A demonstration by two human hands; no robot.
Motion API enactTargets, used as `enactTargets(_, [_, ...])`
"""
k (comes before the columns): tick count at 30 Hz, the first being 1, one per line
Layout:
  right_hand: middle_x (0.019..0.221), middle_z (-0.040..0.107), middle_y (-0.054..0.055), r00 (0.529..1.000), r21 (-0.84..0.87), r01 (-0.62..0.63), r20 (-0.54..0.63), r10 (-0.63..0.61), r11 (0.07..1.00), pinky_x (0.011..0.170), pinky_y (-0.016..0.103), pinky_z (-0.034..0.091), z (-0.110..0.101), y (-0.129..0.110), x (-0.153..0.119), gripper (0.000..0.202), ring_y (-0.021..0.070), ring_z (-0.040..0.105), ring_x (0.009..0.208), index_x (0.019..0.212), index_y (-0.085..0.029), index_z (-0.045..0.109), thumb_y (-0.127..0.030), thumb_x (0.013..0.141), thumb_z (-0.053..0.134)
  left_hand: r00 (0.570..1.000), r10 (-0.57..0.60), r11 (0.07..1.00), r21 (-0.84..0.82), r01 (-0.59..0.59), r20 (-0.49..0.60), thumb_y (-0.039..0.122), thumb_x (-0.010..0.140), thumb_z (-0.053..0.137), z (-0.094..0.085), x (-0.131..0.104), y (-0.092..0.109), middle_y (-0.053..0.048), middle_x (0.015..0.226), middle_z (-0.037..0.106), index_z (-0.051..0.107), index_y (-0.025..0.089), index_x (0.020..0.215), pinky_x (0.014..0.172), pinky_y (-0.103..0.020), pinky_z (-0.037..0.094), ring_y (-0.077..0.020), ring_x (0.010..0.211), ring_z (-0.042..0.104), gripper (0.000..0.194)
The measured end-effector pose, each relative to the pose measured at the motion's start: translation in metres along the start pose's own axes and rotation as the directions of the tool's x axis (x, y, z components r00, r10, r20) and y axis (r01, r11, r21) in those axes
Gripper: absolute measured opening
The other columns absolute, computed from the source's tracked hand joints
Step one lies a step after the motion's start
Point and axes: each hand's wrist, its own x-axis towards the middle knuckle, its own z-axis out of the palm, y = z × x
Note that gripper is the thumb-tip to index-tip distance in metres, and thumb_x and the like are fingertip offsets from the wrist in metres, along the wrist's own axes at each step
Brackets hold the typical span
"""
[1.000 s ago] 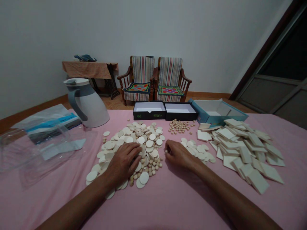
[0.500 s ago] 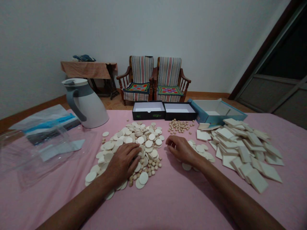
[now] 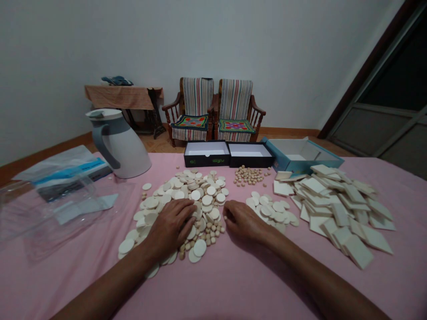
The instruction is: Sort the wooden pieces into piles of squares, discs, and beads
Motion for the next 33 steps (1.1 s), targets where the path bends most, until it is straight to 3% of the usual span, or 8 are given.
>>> enactTargets(4, [0.074,0.059,0.002,0.994,-0.078,-0.098,-0.054,0.094,0.992,0.059,0.026,0.028,-0.019,0.022,0.008,0.009,0.0148,0.050,0.066,0.080,-0.019,0.051,-0.010,0.078,0.052,1.000,0.003,1.000,-0.015,-0.003,-0.001,0.023,0.093,0.050,0.001,-0.001,-0.001,-0.011,0.120,0.063,0.061,0.019,0.114,0.097,-0.047,0.047,-0.0257,0.114,0.057,0.024])
enactTargets(8, [0.085,0.062,0.006,0.933,-0.124,-0.171,-0.340,0.120,0.977,0.066,0.028,0.035,-0.034,0.040,0.015,0.017,0.0181,0.055,0.075,0.093,-0.018,0.053,-0.009,0.079,0.050,1.000,-0.003,1.000,-0.018,0.003,-0.007,0.023,0.093,0.050,0.001,-0.001,-0.001,-0.011,0.120,0.064,0.061,0.019,0.114,0.097,-0.047,0.047,-0.0261,0.115,0.057,0.024])
enactTargets(10, [0.092,0.062,0.008,0.914,-0.109,-0.128,-0.400,0.074,0.986,0.069,0.029,0.038,-0.035,0.039,0.014,0.019,0.0184,0.056,0.078,0.098,-0.018,0.054,-0.010,0.081,0.049,1.000,-0.005,1.000,-0.018,0.005,-0.010,0.023,0.093,0.051,0.001,-0.001,-0.001,-0.011,0.120,0.064,0.061,0.018,0.114,0.097,-0.048,0.047,-0.0262,0.115,0.057,0.024])
enactTargets(12, [0.089,0.063,0.006,0.953,-0.067,-0.043,-0.303,0.020,0.997,0.069,0.028,0.039,-0.033,0.029,0.012,0.017,0.0170,0.056,0.077,0.094,-0.018,0.056,-0.010,0.081,0.049,1.000,-0.001,1.000,-0.014,0.001,-0.014,0.023,0.093,0.051,0.001,-0.001,-0.001,-0.012,0.120,0.064,0.061,0.018,0.114,0.097,-0.048,0.047,-0.0264,0.114,0.057,0.024])
enactTargets(15, [0.077,0.063,0.003,1.000,0.020,0.012,-0.013,-0.012,1.000,0.063,0.024,0.036,-0.027,0.006,0.006,0.010,0.0144,0.055,0.070,0.083,-0.018,0.058,-0.010,0.079,0.053,1.000,0.007,1.000,-0.004,-0.007,-0.019,0.023,0.093,0.051,0.002,-0.001,-0.001,-0.012,0.120,0.064,0.061,0.018,0.115,0.096,-0.048,0.047,-0.0265,0.114,0.057,0.025])
enactTargets(20, [0.077,0.064,0.003,0.964,-0.006,-0.102,0.245,0.100,0.995,0.055,0.025,0.027,-0.015,-0.022,-0.006,0.009,0.0138,0.051,0.065,0.081,-0.018,0.059,-0.022,0.073,0.062,1.000,0.004,1.000,-0.009,-0.004,-0.026,0.023,0.093,0.051,0.002,0.000,0.000,-0.011,0.119,0.064,0.061,0.019,0.114,0.096,-0.048,0.047,-0.0259,0.114,0.057,0.024])
enactTargets(29, [0.076,0.063,0.003,0.966,-0.090,-0.143,0.206,0.159,0.986,0.055,0.025,0.023,-0.016,-0.012,-0.002,0.008,0.0134,0.051,0.064,0.079,-0.019,0.058,-0.014,0.073,0.055,1.000,0.008,1.000,0.001,-0.008,-0.013,0.023,0.093,0.051,0.002,-0.001,-0.001,-0.012,0.120,0.063,0.061,0.017,0.114,0.097,-0.048,0.047,-0.0260,0.115,0.056,0.024])
enactTargets(33, [0.079,0.066,0.004,0.974,-0.148,-0.225,-0.032,0.223,0.963,0.059,0.025,0.029,-0.037,0.024,0.010,0.009,0.0149,0.055,0.069,0.086,-0.018,0.058,-0.014,0.078,0.055,1.000,0.013,1.000,0.001,-0.013,-0.017,0.023,0.093,0.051,0.002,-0.001,-0.002,-0.012,0.120,0.063,0.060,0.018,0.115,0.096,-0.048,0.048,-0.0259,0.114,0.057,0.025])
